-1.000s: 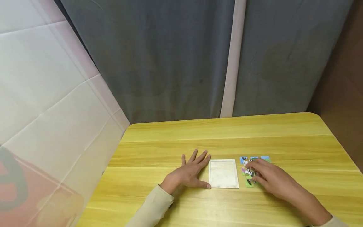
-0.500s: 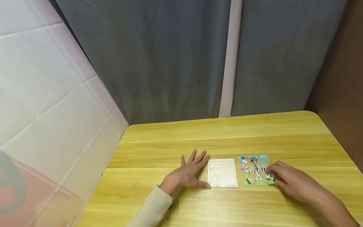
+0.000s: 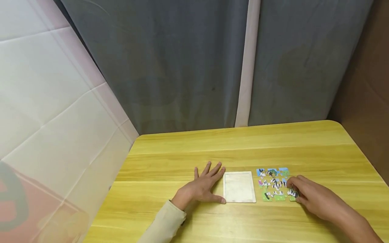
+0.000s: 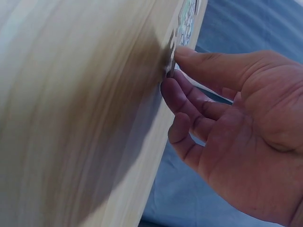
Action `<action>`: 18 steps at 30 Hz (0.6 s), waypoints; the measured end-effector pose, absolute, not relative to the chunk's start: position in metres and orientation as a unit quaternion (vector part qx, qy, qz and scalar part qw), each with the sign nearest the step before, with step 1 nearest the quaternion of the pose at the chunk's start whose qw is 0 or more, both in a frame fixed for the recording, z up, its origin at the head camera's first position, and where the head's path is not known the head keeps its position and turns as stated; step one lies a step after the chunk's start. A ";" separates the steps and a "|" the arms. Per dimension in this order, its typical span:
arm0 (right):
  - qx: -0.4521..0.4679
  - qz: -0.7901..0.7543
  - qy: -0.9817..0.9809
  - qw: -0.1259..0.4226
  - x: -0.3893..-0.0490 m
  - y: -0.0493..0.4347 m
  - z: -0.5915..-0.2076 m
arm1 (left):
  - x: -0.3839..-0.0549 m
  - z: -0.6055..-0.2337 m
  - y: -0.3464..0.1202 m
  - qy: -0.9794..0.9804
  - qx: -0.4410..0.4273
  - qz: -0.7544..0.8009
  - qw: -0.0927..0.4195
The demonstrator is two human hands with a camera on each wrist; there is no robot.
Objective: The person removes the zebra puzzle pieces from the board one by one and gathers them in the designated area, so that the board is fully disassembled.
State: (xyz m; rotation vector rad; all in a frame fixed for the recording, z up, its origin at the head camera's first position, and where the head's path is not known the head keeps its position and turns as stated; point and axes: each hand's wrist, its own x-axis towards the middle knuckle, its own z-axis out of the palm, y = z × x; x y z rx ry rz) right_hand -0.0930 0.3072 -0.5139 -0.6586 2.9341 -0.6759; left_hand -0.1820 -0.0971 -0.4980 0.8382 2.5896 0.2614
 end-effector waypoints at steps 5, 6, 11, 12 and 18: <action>-0.205 -0.218 0.953 0.037 -0.095 0.307 -0.514 | -0.182 -0.499 -0.097 0.929 0.297 0.094 0.201; -0.199 -0.220 0.954 0.043 -0.095 0.307 -0.514 | -0.182 -0.499 -0.096 0.929 0.297 0.094 0.201; -0.179 -0.231 0.955 0.046 -0.093 0.306 -0.512 | -0.182 -0.496 -0.094 0.930 0.295 0.088 0.203; -0.179 -0.231 0.955 0.039 -0.093 0.306 -0.511 | -0.182 -0.496 -0.094 0.930 0.294 0.087 0.203; -0.175 -0.227 0.958 -0.025 -0.101 0.304 -0.500 | -0.185 -0.492 -0.095 0.929 0.294 0.090 0.205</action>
